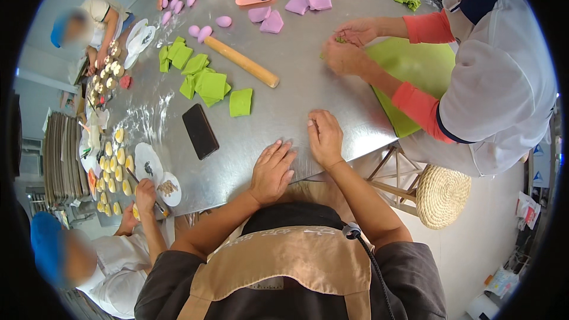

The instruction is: The person shapes small pieces of purple dough into teardrop forms by hand on a stainless steel table. They repeatedly pick up dough, roll it between palms, and place the shaped pieces in a row. Other workers at the table perform similar shaping and decorating tasks.

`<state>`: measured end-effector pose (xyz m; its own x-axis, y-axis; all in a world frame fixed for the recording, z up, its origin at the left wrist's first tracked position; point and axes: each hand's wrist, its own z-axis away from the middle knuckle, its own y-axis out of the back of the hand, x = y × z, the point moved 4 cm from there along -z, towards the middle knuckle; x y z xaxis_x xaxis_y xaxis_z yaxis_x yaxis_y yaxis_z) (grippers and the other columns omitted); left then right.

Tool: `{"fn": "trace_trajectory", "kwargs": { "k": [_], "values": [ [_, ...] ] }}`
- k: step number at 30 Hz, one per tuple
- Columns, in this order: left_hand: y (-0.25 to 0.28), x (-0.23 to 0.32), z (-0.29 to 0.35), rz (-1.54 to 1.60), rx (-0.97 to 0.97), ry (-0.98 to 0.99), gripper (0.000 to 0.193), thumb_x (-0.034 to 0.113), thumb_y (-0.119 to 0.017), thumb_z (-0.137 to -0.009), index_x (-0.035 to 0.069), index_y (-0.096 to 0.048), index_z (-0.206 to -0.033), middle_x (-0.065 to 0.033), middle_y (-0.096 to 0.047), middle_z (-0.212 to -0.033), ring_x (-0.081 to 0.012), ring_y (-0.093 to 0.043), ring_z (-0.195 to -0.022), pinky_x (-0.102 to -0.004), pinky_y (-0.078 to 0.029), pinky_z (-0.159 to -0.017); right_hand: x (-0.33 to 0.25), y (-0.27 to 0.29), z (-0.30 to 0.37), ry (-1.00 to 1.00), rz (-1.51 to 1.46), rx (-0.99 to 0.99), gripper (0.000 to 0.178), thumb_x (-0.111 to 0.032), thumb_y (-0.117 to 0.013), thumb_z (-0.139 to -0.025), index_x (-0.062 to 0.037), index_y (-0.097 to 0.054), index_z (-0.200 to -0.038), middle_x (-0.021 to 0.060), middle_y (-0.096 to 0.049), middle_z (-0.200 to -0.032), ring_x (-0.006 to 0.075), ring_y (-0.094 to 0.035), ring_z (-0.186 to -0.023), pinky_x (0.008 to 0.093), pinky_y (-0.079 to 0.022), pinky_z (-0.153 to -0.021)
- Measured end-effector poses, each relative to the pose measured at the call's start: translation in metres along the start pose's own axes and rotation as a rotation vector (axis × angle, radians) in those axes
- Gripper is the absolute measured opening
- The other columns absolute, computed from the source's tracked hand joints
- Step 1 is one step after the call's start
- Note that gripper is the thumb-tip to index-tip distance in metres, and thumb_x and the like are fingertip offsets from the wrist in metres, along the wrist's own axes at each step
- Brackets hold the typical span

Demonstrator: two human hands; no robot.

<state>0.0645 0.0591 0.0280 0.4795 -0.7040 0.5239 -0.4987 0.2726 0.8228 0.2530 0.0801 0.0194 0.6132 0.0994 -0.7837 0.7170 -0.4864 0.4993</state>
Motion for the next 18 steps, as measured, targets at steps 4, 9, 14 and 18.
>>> {"fn": "trace_trajectory", "kwargs": {
  "k": [4,9,14,18],
  "values": [
    [-0.005,-0.032,-0.047,-0.096,0.136,0.138,0.042,0.024,-0.05,-0.096,0.006,-0.059,-0.132,-0.0255,-0.049,-0.143,-0.0439,-0.043,-0.135,-0.0544,-0.033,-0.111,0.001,-0.004,0.0,-0.003,0.008,-0.014,0.008,-0.008,-0.059,-0.09,-0.0043,-0.061,-0.096,0.012,-0.064,-0.098,0.0345,-0.06,-0.091,0.0424,-0.048,-0.08],
    [-0.007,-0.043,-0.063,-0.114,0.181,0.188,0.04,0.023,-0.049,-0.097,0.006,-0.059,-0.132,-0.027,-0.044,-0.147,-0.0448,-0.041,-0.136,-0.0543,-0.03,-0.113,0.002,-0.002,0.002,-0.012,0.02,0.0,0.007,-0.007,-0.058,-0.091,-0.0036,-0.061,-0.096,0.012,-0.064,-0.098,0.034,-0.061,-0.09,0.0415,-0.048,-0.08],
    [-0.008,-0.005,-0.011,-0.043,-0.017,0.018,0.04,0.026,-0.055,-0.095,0.007,-0.061,-0.13,-0.0259,-0.046,-0.146,-0.0446,-0.042,-0.136,-0.053,-0.029,-0.114,0.0,0.001,0.002,-0.004,0.022,0.018,0.008,-0.006,-0.057,-0.092,-0.0014,-0.062,-0.096,0.0129,-0.064,-0.098,0.0334,-0.061,-0.088,0.0395,-0.049,-0.079],
    [-0.004,-0.04,-0.06,-0.062,0.13,0.21,0.043,0.03,-0.048,-0.1,0.008,-0.056,-0.137,-0.0257,-0.043,-0.148,-0.0421,-0.037,-0.14,-0.0504,-0.024,-0.117,-0.001,-0.003,0.0,0.021,0.007,0.042,0.01,-0.007,-0.056,-0.093,-0.0013,-0.062,-0.099,0.0134,-0.064,-0.097,0.0331,-0.062,-0.089,0.0388,-0.049,-0.08]
  ]
}}
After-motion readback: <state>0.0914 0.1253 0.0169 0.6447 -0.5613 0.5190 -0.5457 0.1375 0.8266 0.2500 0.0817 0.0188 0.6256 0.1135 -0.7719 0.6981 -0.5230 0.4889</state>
